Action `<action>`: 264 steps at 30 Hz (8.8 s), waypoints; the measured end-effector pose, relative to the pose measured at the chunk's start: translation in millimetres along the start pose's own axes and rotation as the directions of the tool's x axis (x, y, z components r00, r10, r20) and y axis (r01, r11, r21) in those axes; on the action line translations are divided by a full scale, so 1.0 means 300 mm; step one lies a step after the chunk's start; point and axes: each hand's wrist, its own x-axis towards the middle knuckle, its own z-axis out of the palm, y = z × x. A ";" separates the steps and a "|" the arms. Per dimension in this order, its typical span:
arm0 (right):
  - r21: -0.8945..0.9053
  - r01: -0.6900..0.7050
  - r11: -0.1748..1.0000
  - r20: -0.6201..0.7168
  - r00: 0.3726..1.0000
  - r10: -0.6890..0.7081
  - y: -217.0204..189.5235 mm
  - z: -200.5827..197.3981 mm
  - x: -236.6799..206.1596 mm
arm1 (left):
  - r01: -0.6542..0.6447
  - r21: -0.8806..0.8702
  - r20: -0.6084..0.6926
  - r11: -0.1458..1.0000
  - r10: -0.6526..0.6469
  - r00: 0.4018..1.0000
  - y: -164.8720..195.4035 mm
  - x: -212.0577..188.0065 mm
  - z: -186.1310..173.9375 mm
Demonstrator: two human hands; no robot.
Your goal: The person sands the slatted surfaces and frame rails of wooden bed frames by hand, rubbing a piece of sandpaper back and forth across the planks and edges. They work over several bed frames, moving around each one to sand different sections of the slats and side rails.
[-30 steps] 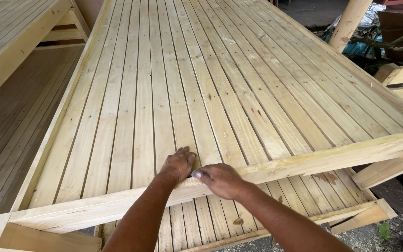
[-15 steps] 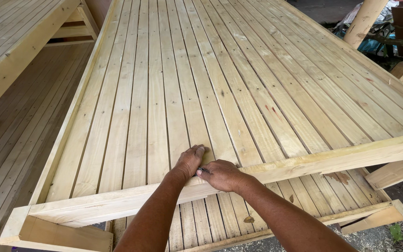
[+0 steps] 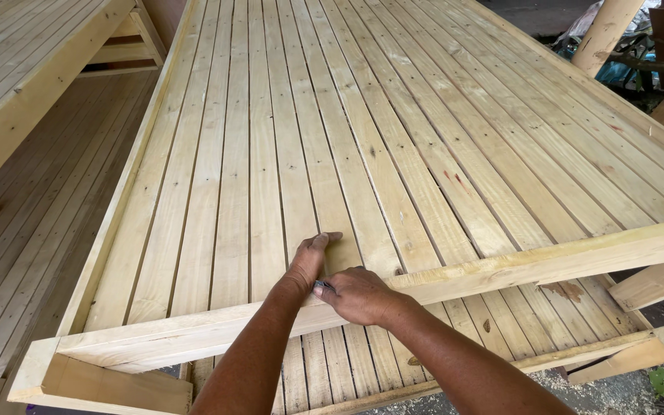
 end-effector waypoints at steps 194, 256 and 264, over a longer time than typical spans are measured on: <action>-0.212 0.152 0.965 -0.578 0.777 -0.249 0.661 -0.067 -0.206 | -0.325 0.484 -0.263 0.813 0.489 0.832 0.144 0.296 0.623; 0.217 -0.132 0.967 -0.933 0.265 0.245 1.407 -0.578 -0.430 | -0.204 0.363 0.726 0.909 -0.139 0.673 0.248 0.446 1.109; 0.299 -0.072 0.951 -0.935 0.175 0.307 1.395 -0.582 -0.453 | -0.217 0.485 0.647 0.847 -0.181 0.741 0.327 0.419 1.179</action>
